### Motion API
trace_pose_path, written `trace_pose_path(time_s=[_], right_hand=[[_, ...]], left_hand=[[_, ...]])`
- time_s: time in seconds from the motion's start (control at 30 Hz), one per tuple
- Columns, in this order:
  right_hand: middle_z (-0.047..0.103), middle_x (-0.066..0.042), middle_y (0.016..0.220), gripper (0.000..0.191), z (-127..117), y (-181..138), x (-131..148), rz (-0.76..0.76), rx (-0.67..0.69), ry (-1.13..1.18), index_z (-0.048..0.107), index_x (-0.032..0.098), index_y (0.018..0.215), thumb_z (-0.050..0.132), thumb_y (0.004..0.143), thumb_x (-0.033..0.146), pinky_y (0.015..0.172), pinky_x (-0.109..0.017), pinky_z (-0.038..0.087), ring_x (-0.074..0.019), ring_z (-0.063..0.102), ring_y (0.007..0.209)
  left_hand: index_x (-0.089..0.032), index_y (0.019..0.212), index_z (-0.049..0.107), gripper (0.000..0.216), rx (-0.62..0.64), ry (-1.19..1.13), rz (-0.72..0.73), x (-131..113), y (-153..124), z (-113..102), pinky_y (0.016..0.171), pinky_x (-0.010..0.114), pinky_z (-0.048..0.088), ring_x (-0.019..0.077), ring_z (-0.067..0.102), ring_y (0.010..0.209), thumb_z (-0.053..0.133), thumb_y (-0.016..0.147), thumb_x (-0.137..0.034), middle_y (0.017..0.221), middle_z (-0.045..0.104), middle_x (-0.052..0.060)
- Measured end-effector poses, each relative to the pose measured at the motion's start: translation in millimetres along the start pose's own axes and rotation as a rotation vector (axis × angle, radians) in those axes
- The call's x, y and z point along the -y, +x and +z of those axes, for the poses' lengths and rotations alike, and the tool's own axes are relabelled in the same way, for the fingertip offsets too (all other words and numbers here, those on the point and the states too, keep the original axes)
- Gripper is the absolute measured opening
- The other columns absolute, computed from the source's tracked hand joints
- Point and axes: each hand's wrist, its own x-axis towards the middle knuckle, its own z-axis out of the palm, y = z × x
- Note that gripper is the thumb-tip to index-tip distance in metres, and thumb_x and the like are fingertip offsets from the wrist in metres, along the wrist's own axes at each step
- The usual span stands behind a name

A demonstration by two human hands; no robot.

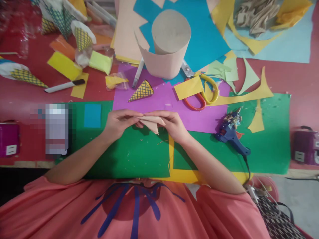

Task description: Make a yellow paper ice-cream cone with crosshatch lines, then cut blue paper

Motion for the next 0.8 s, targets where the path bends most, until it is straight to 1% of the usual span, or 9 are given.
trace_pose_path(time_s=[0.13, 0.17, 0.23, 0.3, 0.37, 0.47, 0.53, 0.7, 0.8], right_hand=[[0.069, -0.002, 0.099, 0.024, -6, -2, 5, -0.201, 0.041, -0.237, 0.074, 0.028, 0.096, 0.053, 0.087, 0.018, 0.084, -0.03, 0.05, -0.014, 0.063, 0.093], [0.068, -0.002, 0.101, 0.024, -6, -3, 6, -0.189, 0.035, -0.216, 0.073, 0.028, 0.097, 0.053, 0.088, 0.02, 0.085, -0.029, 0.05, -0.0142, 0.063, 0.095], [0.065, -0.002, 0.108, 0.025, -5, -4, 6, -0.081, 0.02, -0.055, 0.066, 0.029, 0.109, 0.051, 0.09, 0.028, 0.081, -0.029, 0.053, -0.0148, 0.063, 0.095], [0.064, -0.004, 0.111, 0.036, -1, -4, 5, 0.05, 0.038, 0.131, 0.052, 0.029, 0.123, 0.049, 0.089, 0.042, 0.073, -0.03, 0.056, -0.0155, 0.066, 0.089], [0.065, -0.005, 0.103, 0.05, 4, -4, 5, 0.129, 0.086, 0.187, 0.043, 0.026, 0.127, 0.054, 0.084, 0.05, 0.067, -0.03, 0.057, -0.0153, 0.067, 0.079], [0.064, 0.0, 0.082, 0.051, 10, -2, 6, 0.187, 0.074, 0.108, 0.045, 0.02, 0.118, 0.067, 0.078, 0.042, 0.061, -0.026, 0.057, -0.0121, 0.066, 0.066], [0.061, 0.003, 0.075, 0.047, 11, -1, 7, 0.187, 0.018, 0.077, 0.046, 0.019, 0.112, 0.07, 0.076, 0.036, 0.055, -0.022, 0.054, -0.0094, 0.064, 0.059], [0.061, 0.004, 0.077, 0.043, 3, 3, 9, 0.134, -0.075, 0.044, 0.047, 0.022, 0.105, 0.072, 0.074, 0.036, 0.047, -0.019, 0.048, -0.0072, 0.061, 0.055], [0.062, 0.003, 0.076, 0.034, -5, 5, 11, 0.098, -0.17, -0.029, 0.052, 0.022, 0.097, 0.072, 0.074, 0.038, 0.049, -0.021, 0.048, -0.0075, 0.058, 0.056]], left_hand=[[-0.02, 0.082, 0.074, 0.014, -0.056, -0.027, -0.046, 6, 2, -2, 0.056, 0.019, 0.058, 0.0115, 0.068, 0.057, 0.072, 0.074, -0.031, 0.063, 0.07, -0.001], [-0.02, 0.081, 0.074, 0.015, -0.078, -0.023, -0.05, 7, 2, -2, 0.056, 0.02, 0.058, 0.0118, 0.068, 0.057, 0.072, 0.073, -0.032, 0.065, 0.071, -0.001], [-0.02, 0.081, 0.074, 0.014, -0.113, -0.011, -0.027, 8, 2, -2, 0.057, 0.021, 0.059, 0.0118, 0.069, 0.058, 0.071, 0.074, -0.033, 0.07, 0.072, 0.0], [-0.021, 0.082, 0.074, 0.011, -0.134, 0.055, 0.05, 6, 1, -1, 0.061, 0.021, 0.058, 0.0115, 0.069, 0.063, 0.069, 0.077, -0.029, 0.075, 0.074, 0.0], [-0.022, 0.083, 0.074, 0.01, -0.132, 0.214, 0.176, 4, -1, -1, 0.067, 0.02, 0.058, 0.0116, 0.07, 0.071, 0.065, 0.08, -0.024, 0.081, 0.074, 0.0], [-0.023, 0.088, 0.074, 0.017, -0.091, 0.481, 0.347, 1, -3, -1, 0.079, 0.021, 0.055, 0.0119, 0.07, 0.084, 0.058, 0.084, -0.019, 0.089, 0.075, 0.0], [-0.025, 0.093, 0.073, 0.019, -0.07, 0.56, 0.394, 1, -3, -2, 0.082, 0.022, 0.054, 0.0119, 0.069, 0.089, 0.056, 0.085, -0.018, 0.094, 0.074, 0.0], [-0.025, 0.103, 0.07, 0.023, -0.116, 0.554, 0.415, -4, -3, -3, 0.086, 0.026, 0.054, 0.0137, 0.068, 0.094, 0.061, 0.083, -0.021, 0.103, 0.073, 0.0], [-0.024, 0.117, 0.062, 0.032, -0.096, 0.587, 0.377, -9, 3, -7, 0.098, 0.031, 0.048, 0.0157, 0.061, 0.11, 0.058, 0.085, -0.024, 0.117, 0.067, 0.003]])
